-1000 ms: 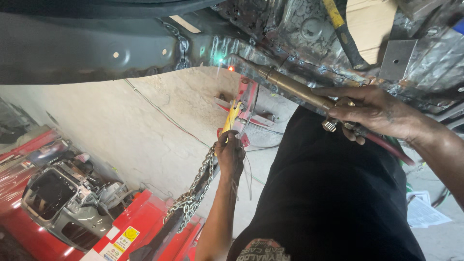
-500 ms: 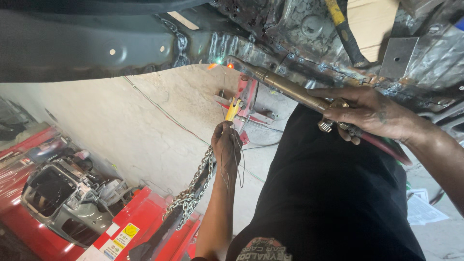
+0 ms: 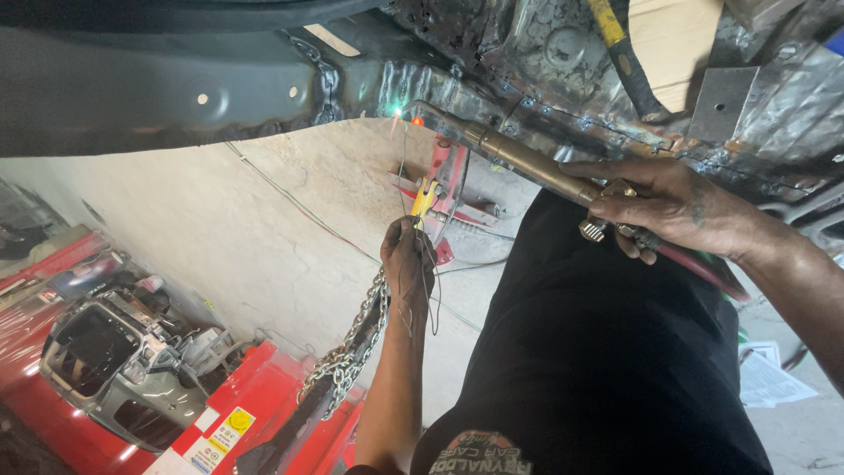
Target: The person works beneath a vehicle raised on a lift, holding a welding/cutting torch in one hand and a cable or ground clamp in the other, striking an arc along the vehicle underbody that produces sparks and glowing metal as they move along the seam.
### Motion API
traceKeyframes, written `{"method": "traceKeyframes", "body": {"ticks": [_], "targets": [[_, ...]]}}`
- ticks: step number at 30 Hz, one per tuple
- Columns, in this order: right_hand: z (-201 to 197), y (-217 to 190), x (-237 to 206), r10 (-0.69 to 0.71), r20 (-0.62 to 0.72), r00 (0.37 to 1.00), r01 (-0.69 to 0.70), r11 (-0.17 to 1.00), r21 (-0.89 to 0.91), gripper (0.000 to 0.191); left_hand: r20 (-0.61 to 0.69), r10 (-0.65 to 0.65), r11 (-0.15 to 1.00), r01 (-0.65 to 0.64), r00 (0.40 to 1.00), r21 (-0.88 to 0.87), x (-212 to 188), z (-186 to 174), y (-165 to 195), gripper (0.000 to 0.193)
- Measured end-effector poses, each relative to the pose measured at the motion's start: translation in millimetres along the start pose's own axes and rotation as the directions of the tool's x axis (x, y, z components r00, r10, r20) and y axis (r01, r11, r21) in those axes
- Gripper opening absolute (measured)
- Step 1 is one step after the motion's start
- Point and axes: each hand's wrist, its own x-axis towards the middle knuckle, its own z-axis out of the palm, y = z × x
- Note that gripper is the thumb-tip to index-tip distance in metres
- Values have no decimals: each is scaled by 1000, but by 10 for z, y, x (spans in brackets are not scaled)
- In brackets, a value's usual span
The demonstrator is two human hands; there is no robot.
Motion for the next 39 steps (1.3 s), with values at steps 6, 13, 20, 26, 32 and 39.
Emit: {"method": "traceKeyframes", "body": {"ticks": [6, 13, 20, 26, 32, 39], "targets": [[-2, -1, 3, -23, 6, 1000, 23, 1000, 11, 62, -12, -22, 1000, 21, 1000, -6, 40, -25, -30, 15], [-12, 7, -7, -13, 7, 1000, 13, 1000, 18, 63, 10, 1, 1000, -1, 1000, 7, 23, -16, -18, 16], [-9, 26, -7, -7, -6, 1000, 7, 1000, 1, 62, -19, -39, 999, 39, 999, 6, -27, -1, 25, 14], [-11, -16, -18, 1, -10, 1000, -1, 1000, 0, 60, 8, -2, 1000, 2, 1000, 31, 4, -2, 47, 15], [2, -20, -5, -9, -1, 1000, 9, 1000, 6, 61, -14, -24, 1000, 24, 1000, 10, 32, -24, 37, 15], [-14, 10, 25, -104, 42, 994, 103, 995, 15, 64, -9, -18, 999, 18, 1000, 28, 45, -36, 21, 17]]}}
